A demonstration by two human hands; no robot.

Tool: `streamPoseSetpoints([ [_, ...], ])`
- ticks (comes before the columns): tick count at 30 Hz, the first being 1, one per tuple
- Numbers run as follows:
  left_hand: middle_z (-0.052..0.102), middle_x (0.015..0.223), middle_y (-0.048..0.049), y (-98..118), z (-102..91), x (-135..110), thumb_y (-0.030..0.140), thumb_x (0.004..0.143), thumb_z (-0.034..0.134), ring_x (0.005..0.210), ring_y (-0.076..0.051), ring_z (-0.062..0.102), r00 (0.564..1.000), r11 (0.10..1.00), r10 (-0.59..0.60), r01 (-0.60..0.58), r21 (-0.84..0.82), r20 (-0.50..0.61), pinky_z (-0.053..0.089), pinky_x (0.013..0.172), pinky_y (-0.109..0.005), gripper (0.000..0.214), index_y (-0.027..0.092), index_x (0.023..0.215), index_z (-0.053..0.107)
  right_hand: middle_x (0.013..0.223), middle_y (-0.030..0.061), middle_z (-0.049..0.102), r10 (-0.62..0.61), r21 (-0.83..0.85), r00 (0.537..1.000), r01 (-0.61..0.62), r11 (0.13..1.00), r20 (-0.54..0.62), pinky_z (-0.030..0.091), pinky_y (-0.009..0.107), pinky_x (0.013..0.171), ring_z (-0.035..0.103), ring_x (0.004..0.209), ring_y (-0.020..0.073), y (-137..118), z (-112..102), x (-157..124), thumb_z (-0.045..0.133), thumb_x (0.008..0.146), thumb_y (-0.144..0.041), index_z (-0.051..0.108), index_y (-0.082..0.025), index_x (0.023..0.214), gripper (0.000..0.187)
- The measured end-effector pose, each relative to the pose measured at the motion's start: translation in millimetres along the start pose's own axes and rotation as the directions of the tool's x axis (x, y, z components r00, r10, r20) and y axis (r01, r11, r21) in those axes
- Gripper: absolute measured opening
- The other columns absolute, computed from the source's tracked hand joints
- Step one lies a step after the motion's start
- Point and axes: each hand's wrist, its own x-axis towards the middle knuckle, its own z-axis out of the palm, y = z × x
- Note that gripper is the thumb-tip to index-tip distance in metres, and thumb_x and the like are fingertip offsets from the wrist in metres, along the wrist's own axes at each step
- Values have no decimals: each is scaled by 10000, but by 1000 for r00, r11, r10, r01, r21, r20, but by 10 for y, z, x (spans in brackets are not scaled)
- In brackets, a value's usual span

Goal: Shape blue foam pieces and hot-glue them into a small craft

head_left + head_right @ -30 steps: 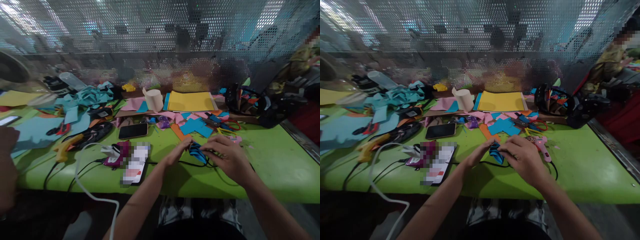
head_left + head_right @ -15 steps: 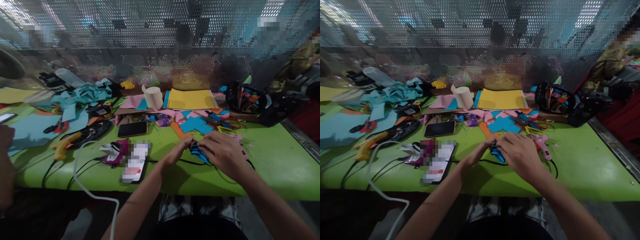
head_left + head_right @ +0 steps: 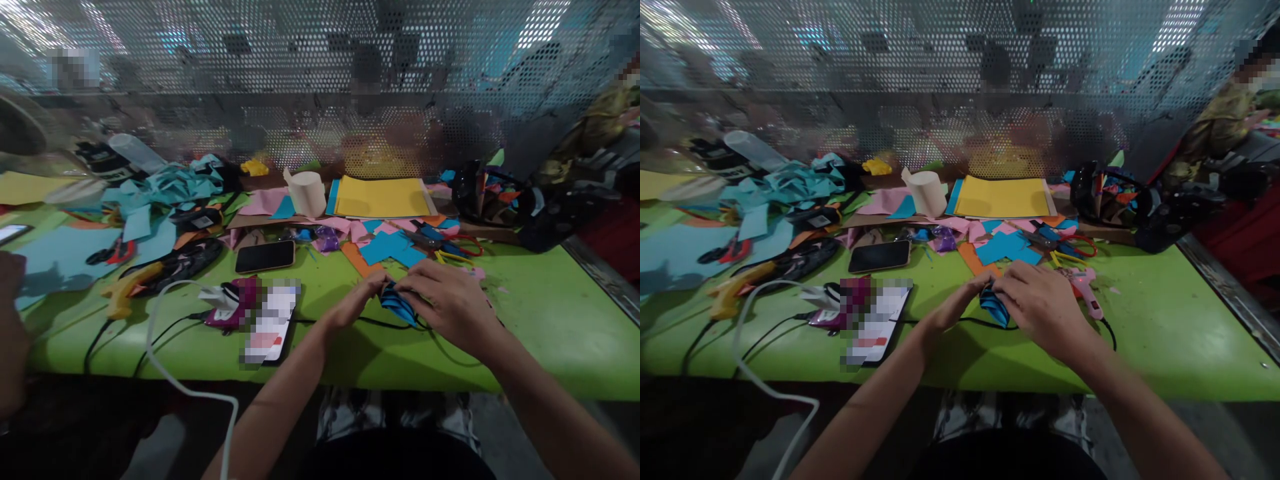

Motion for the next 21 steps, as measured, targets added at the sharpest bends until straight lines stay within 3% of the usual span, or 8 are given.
streamPoseSetpoints([
  [10,455,870,-32,-22,-8,-6,330,928,295,831,-184,387,999,999,31,-31,-6,25,364,798,-324,250,191,879,496,908,59,677,25,15,998,-25,1000,49,407,309,684,628,816,188,5,-23,9,552,955,-224,697,-198,921,151],
  [21,457,891,-33,-21,-3,-7,322,918,327,858,-183,400,999,999,42,-41,-35,19,380,875,-348,196,196,837,454,863,67,642,-79,-286,990,110,952,117,322,335,635,560,712,197,-42,-1,44,530,937,-151,663,-165,926,134],
])
